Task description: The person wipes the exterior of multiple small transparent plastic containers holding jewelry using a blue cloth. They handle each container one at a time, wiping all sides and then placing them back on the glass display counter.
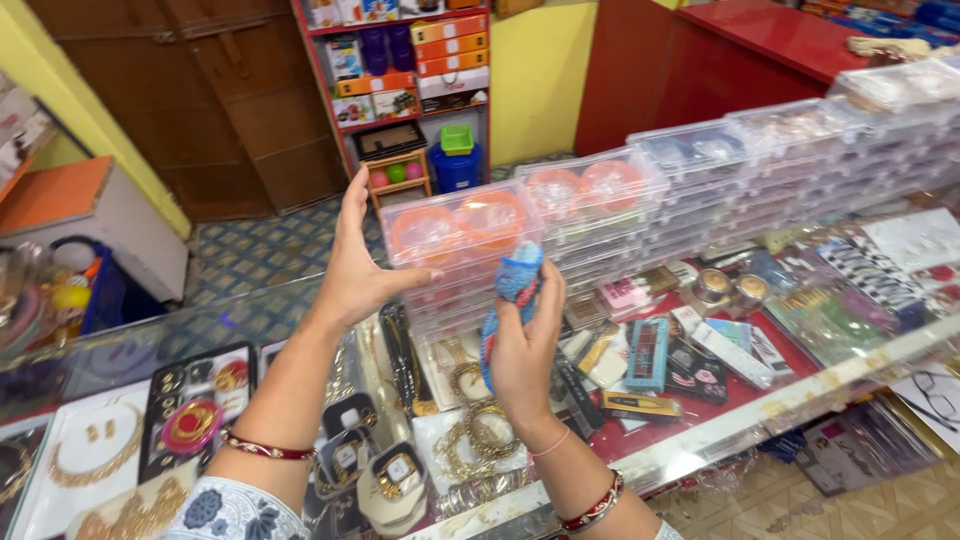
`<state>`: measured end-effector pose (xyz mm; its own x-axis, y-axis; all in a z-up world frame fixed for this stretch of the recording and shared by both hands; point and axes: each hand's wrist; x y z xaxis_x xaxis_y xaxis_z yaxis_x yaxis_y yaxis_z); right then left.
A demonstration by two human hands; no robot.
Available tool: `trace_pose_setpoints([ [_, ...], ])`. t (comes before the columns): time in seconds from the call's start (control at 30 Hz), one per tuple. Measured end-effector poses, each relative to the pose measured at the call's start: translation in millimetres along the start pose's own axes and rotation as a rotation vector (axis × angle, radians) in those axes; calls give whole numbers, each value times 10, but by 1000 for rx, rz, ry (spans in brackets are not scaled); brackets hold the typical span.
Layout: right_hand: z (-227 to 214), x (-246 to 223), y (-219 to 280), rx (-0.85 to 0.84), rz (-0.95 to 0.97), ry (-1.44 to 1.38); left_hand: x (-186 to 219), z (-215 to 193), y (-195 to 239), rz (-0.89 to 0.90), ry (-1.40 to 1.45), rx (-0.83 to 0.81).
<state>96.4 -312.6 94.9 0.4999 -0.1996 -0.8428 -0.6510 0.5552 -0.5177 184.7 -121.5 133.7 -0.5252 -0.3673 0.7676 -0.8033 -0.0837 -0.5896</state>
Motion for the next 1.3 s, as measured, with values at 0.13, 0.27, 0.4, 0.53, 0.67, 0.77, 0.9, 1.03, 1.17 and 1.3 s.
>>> trace_pose_setpoints([
  [0.13,81,-162,143,6,-100,-118,-135,-216,291,-27,146,113],
  [0.27,276,-356,374,-53,-150,-178,-387,-805,584,-144,295,319],
  [0.4,562,-409,660,-189,-87,-250,-650,-1536,983,-228,312,579],
  [0.53,924,-328,1012,-349,57,-247,-798,-2043,1472,-293,-122,726],
  [0.67,1302,-193,1398,-518,89,-218,-737,-2471,1958,-398,-769,700],
  [0.77,1486,-86,1661,-624,97,-143,-719,-2730,2092,-450,-1041,621],
  [0.9,1671,60,1922,-759,101,-87,-895,-3055,2172,-539,-1214,519],
  [1.03,1731,104,2033,-875,92,-5,-1193,-3313,2163,-662,-1347,451],
  [1.17,1696,99,2058,-955,101,34,-1260,-3356,2107,-764,-1332,367],
  [1.3,1654,135,2055,-979,142,63,-1061,-3145,2120,-766,-1333,354],
])
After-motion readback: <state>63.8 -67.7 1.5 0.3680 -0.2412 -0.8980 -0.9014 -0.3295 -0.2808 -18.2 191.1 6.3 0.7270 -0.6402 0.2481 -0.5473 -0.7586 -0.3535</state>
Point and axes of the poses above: each hand's wrist, its own y-axis away from the middle knuckle, its own z-axis out of the palm, x = y × z, and after that the axes turned 11 degrees about x, right-handed
